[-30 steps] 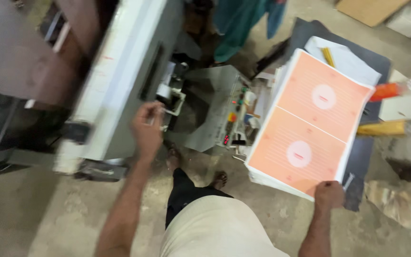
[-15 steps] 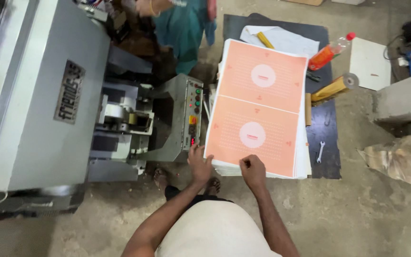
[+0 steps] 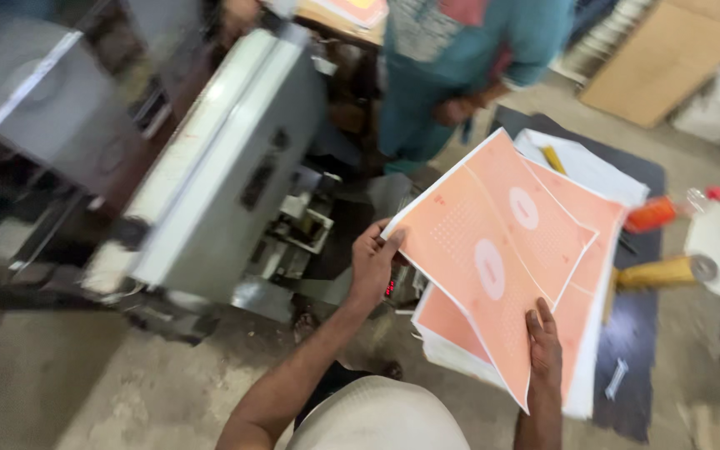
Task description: The person picks up paper sheets and feeds them into a printing machine, then collects and stacks the printed sheets.
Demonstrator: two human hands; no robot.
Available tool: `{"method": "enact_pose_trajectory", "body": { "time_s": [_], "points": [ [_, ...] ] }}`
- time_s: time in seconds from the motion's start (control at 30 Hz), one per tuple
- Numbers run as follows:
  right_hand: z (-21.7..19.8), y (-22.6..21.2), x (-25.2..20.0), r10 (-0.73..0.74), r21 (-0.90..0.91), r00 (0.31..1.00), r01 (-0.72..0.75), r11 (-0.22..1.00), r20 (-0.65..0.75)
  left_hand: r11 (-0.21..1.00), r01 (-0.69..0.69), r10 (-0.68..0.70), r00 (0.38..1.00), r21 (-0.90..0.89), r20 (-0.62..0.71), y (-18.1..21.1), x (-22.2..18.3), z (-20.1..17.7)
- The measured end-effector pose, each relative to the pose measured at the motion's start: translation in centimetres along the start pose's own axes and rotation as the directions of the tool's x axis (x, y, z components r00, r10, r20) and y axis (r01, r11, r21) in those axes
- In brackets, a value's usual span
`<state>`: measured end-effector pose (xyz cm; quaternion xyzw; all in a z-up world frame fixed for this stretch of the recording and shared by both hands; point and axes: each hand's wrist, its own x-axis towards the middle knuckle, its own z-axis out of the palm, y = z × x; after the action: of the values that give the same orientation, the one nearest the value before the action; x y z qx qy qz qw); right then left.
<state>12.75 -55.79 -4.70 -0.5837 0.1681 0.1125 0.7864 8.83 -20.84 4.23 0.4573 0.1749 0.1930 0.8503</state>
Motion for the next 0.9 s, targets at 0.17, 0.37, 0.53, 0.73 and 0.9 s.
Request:
{"method": "enact_pose_trajectory", "body": {
  "time_s": [0.17, 0.37, 0.53, 0.73, 0.9],
  "points": [
    [12.7, 0.2, 1.0, 0.062, 0.309, 0.929, -0.184, 0.933, 0.366, 0.976, -0.108, 0.138, 0.979, 0.189, -0.152, 5.2, 2.6, -10.0],
    [25.4, 5.0, 7.1, 0.003, -0.302, 0.969, 0.073, 0.95, 0.245, 0.812, 0.12, 0.194, 0.867, 0.571, -0.458, -0.6, 7.6, -28.5],
    [32.0, 16.1, 9.4, -0.02, -0.585, 0.98, 0.134, 0.8, 0.197, 0.472, 0.317, 0.383, 0.767, 0.823, -0.515, -7.6, 8.2, -41.1],
    [34.0, 24.1, 10.7, -0.039, -0.607, 0.901, 0.323, 0.726, 0.432, 0.133, 0.317, 0.543, 0.769, 0.939, -0.337, -9.9, 6.2, -47.1],
    [35.7, 22.3, 9.8, 0.262, -0.771, 0.947, -0.025, 0.636, 0.186, 0.199, 0.514, 0.589, 0.618, 0.835, -0.521, -9.7, 6.2, -50.3]
  ]
}}
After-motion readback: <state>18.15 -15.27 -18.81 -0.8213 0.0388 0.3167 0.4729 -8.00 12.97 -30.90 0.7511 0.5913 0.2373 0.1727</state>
